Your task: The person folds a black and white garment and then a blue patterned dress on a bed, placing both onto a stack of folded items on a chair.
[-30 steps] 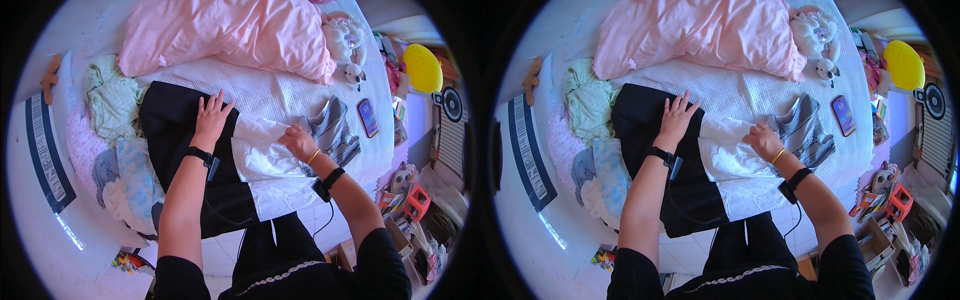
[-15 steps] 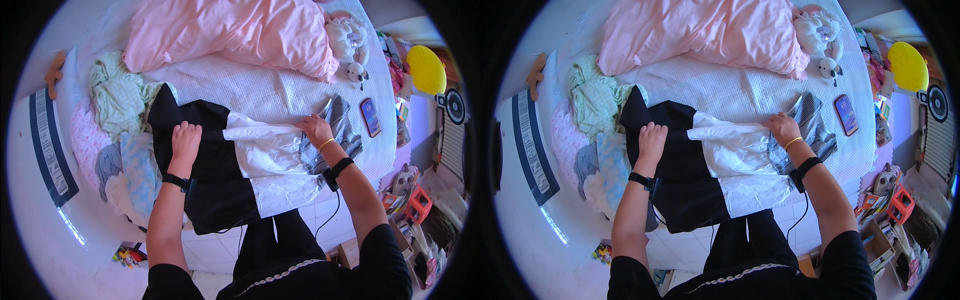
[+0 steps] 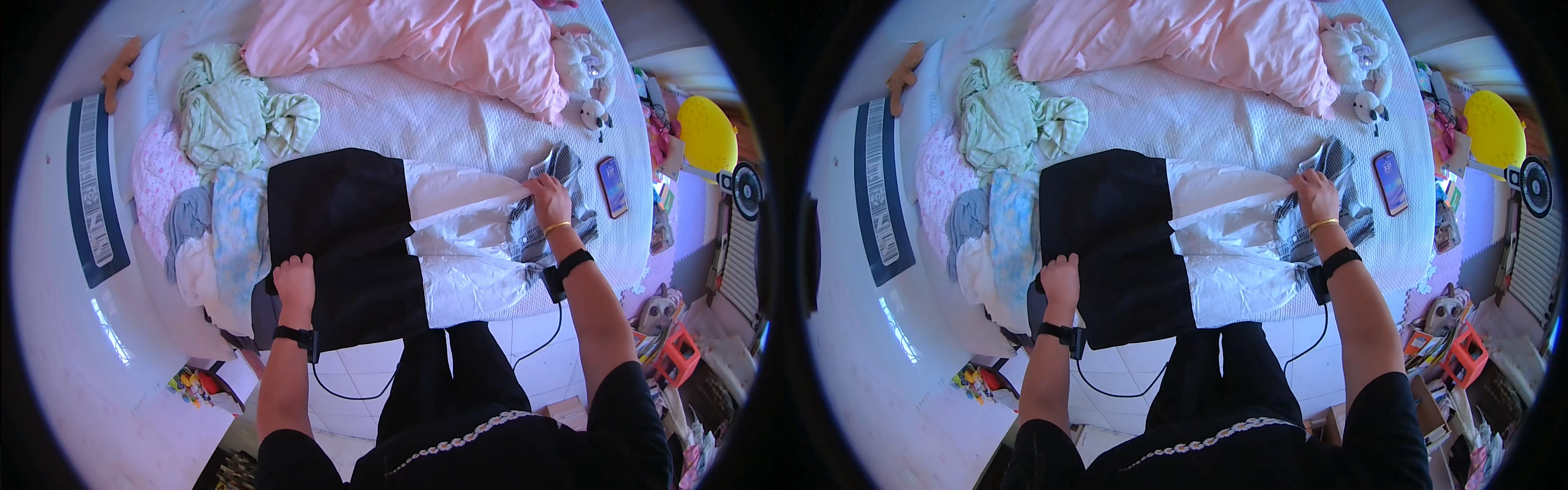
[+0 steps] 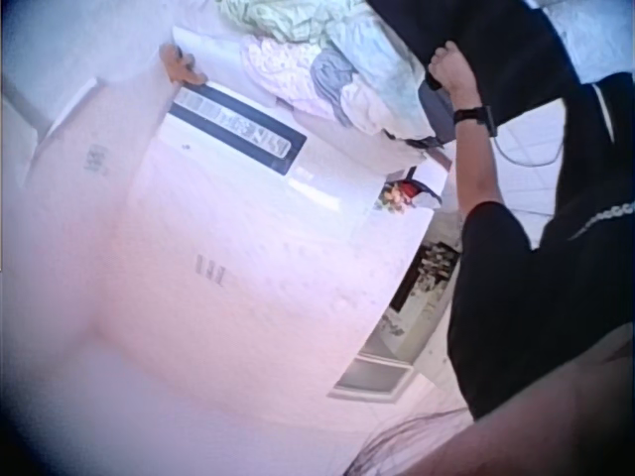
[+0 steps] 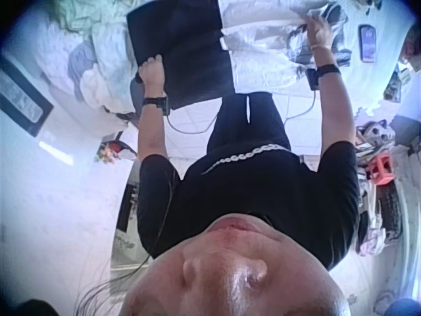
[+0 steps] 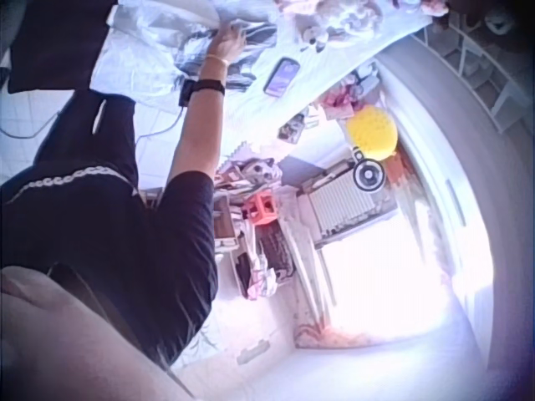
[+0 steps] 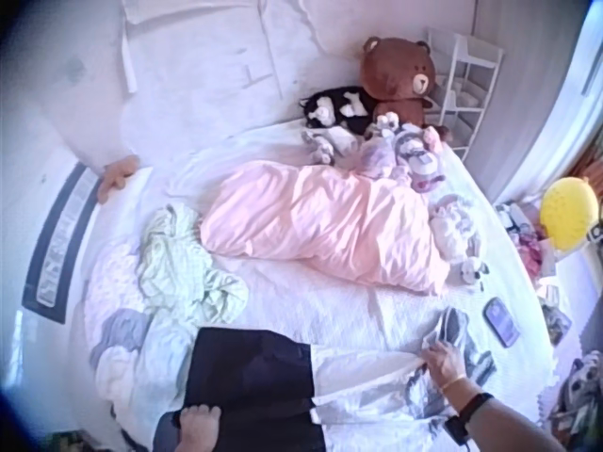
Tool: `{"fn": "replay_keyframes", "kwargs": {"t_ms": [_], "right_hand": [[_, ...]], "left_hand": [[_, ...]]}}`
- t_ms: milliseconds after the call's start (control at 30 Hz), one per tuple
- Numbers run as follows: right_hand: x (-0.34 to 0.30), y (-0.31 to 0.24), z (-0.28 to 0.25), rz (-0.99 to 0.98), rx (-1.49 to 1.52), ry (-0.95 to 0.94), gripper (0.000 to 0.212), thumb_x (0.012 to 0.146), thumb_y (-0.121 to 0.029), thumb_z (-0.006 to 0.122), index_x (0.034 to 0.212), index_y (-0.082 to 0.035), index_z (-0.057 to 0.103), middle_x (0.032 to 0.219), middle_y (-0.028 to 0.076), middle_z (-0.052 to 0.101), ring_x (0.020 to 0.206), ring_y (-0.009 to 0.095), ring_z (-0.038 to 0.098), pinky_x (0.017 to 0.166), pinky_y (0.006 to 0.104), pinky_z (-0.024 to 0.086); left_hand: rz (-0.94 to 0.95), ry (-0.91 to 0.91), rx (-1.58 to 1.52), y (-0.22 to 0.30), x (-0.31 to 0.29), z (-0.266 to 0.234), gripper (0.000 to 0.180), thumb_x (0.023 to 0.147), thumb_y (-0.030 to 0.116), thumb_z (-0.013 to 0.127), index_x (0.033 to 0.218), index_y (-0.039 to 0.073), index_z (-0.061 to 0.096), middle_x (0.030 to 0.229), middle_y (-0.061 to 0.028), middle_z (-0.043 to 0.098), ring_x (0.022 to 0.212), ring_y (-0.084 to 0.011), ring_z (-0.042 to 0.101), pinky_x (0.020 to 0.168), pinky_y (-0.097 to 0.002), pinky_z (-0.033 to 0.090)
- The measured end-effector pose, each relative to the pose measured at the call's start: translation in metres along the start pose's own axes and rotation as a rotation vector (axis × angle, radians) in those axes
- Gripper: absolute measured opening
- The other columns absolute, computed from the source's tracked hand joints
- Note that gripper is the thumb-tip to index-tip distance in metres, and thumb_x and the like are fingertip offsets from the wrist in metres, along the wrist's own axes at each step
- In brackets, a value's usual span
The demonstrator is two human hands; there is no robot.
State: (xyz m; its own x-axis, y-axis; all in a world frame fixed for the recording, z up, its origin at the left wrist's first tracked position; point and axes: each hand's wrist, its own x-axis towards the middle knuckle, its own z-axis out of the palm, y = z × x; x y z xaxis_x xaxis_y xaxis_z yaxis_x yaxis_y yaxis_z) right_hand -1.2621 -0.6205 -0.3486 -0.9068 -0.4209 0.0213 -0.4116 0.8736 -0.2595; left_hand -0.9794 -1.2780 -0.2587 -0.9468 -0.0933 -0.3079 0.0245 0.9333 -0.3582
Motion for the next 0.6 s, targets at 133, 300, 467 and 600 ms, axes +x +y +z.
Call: {"fn": "replay_keyframes", "kwargs": {"t_ms": [133, 300, 467, 600], "right_hand": [[-0.004, -0.008, -0.003, 0.001, -0.069, -0.003, 0.029, 0.11, -0.015, 0.08, 0.129, -0.026, 0.098, 0.119, 0.003, 0.085, 0.123, 0.033, 0.085, 0.109, 0.0527, 0.07], [-0.033, -0.002, -0.005, -0.028, -0.12, 0.028, 0.046, 0.112, -0.016, 0.079, 0.149, -0.034, 0.099, 0.135, 0.0, 0.09, 0.134, 0.031, 0.081, 0.12, 0.0537, 0.063], [-0.072, 0.002, 0.004, -0.035, -0.229, -0.042, 0.049, 0.116, -0.017, 0.077, 0.155, -0.038, 0.098, 0.147, 0.001, 0.09, 0.14, 0.032, 0.079, 0.124, 0.0551, 0.061], [-0.104, 0.0, 0.013, -0.009, -0.304, -0.149, 0.049, 0.122, -0.018, 0.074, 0.16, -0.04, 0.095, 0.157, 0.003, 0.087, 0.146, 0.033, 0.078, 0.127, 0.0565, 0.06]], "left_hand": [[0.011, 0.017, -0.005, 0.012, -0.061, -0.006, 0.021, 0.111, 0.018, 0.082, 0.13, 0.021, 0.092, 0.102, -0.0061, 0.077, 0.098, -0.0314, 0.085, 0.089, -0.0522, 0.064], [-0.003, -0.069, -0.034, 0.033, -0.115, -0.017, 0.064, 0.116, 0.012, 0.08, 0.176, 0.03, 0.087, 0.112, -0.0063, 0.075, 0.108, -0.0293, 0.082, 0.096, -0.0502, 0.063], [0.007, -0.053, -0.025, 0.069, -0.169, 0.031, 0.063, 0.116, 0.015, 0.079, 0.175, 0.033, 0.088, 0.109, -0.0052, 0.072, 0.102, -0.0292, 0.08, 0.093, -0.0516, 0.062], [-0.021, -0.139, -0.076, 0.101, -0.197, 0.08, 0.061, 0.119, 0.015, 0.078, 0.176, 0.034, 0.088, 0.11, -0.0057, 0.074, 0.099, -0.0309, 0.081, 0.093, -0.053, 0.061]]}}
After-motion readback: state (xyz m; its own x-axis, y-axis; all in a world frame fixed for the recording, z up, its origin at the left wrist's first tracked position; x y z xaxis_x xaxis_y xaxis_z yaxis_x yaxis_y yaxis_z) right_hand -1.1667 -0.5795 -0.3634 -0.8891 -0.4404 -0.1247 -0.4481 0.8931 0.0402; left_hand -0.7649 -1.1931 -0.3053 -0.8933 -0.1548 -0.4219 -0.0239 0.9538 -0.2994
